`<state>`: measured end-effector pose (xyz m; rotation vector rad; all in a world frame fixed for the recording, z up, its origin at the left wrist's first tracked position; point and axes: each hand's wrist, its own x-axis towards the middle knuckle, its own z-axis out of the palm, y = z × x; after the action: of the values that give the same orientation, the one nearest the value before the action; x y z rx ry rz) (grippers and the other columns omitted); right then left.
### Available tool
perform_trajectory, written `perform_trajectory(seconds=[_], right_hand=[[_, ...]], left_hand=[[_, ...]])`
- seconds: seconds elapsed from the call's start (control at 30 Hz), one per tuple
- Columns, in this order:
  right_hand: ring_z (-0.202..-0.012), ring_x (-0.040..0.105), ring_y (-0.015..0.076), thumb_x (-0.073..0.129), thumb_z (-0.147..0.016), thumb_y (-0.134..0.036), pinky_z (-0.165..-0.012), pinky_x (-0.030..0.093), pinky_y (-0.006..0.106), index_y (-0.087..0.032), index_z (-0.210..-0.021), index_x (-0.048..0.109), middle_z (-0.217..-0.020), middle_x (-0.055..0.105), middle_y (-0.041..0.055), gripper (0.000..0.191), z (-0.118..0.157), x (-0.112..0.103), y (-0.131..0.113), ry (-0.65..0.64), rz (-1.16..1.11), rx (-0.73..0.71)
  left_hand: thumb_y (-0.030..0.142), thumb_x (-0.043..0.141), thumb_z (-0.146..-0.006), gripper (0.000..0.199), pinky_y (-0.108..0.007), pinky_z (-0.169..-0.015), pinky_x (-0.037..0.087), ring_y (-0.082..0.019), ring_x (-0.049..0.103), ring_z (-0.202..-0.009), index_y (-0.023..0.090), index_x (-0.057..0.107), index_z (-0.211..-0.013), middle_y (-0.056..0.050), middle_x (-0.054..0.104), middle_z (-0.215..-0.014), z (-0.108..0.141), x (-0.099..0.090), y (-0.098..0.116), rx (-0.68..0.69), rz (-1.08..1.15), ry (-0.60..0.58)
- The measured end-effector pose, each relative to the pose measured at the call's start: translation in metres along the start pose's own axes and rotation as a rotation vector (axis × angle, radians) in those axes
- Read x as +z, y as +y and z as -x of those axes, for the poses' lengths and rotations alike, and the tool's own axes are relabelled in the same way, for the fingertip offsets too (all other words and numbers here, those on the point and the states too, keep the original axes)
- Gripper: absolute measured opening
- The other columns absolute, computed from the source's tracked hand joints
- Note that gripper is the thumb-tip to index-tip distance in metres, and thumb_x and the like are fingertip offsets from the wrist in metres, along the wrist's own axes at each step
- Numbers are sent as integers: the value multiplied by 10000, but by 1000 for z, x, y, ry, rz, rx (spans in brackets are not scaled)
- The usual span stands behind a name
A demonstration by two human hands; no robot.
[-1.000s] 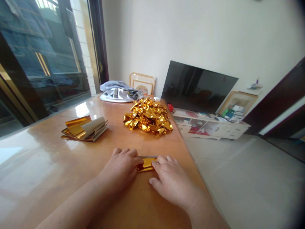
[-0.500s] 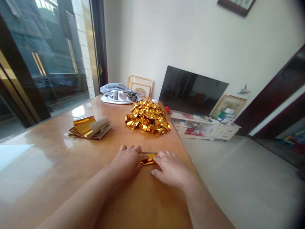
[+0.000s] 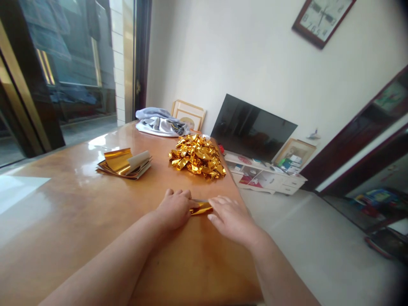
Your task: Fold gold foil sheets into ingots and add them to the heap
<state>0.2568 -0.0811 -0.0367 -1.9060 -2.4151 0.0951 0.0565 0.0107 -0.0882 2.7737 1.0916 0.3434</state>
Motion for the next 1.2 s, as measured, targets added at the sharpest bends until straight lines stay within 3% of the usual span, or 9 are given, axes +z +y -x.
perform_trajectory(seconds=[0.13, 0.23, 0.47, 0.7, 0.9, 1.07, 1.2], right_hand=[[-1421, 402, 273, 425, -1015, -381, -1181, 270, 445, -178, -1444, 522, -1510, 514, 103, 485, 1, 13, -26, 10, -20, -55], [-1438, 391, 290, 444, -1008, -452, -1202, 237, 459, -143, -1460, 509, -1538, 476, 138, 551, 5, 24, -35, -9, -30, -18], [-1513, 277, 271, 340, -1011, -605, -1244, 73, 516, -170, -1562, 371, -1617, 331, 134, 703, 17, 38, -28, -104, -36, 43], [-1525, 246, 280, 328, -1012, -610, -1240, 15, 559, -147, -1548, 397, -1600, 347, 150, 711, 28, 41, -14, -79, 0, 99], [-1509, 282, 316, 383, -1008, -566, -1237, 113, 575, -128, -1508, 467, -1561, 425, 156, 670, 33, 30, -4, -35, 12, 140], [-1428, 434, 260, 388, -1019, -317, -1227, 269, 435, -88, -1441, 537, -1507, 508, 158, 502, 15, 29, -21, 135, -42, 82], [-1320, 553, 238, 386, -981, -182, -1173, 374, 363, -76, -1381, 589, -1399, 614, 156, 461, 1, 43, -36, 121, -105, 43]], left_hand=[[270, 505, -885, 391, -471, -850, 349, -283, 564, -956, 431, 715, -1172, -82, 624, -1042, 0, 1, -1, 5, -11, -1], [285, 497, -893, 370, -469, -851, 351, -287, 562, -970, 415, 726, -1154, -88, 624, -1062, 0, 1, -2, 3, -6, -9], [281, 490, -892, 346, -477, -855, 351, -293, 558, -998, 411, 748, -1082, -87, 623, -1097, -3, 3, -2, -33, 18, -33], [248, 496, -863, 378, -480, -862, 358, -289, 565, -1003, 420, 730, -1105, -78, 623, -1109, -2, -1, -3, -16, 36, -40], [239, 495, -860, 366, -478, -871, 355, -282, 556, -998, 414, 750, -1057, -74, 619, -1105, -2, -4, -1, -23, 58, -53], [247, 498, -872, 332, -477, -873, 354, -282, 553, -990, 390, 758, -1020, -77, 618, -1087, -1, -5, 0, -12, 50, -48], [280, 474, -903, 383, -483, -882, 354, -291, 562, -1008, 442, 715, -1153, -75, 621, -1112, -2, -2, -4, -5, 59, -52]])
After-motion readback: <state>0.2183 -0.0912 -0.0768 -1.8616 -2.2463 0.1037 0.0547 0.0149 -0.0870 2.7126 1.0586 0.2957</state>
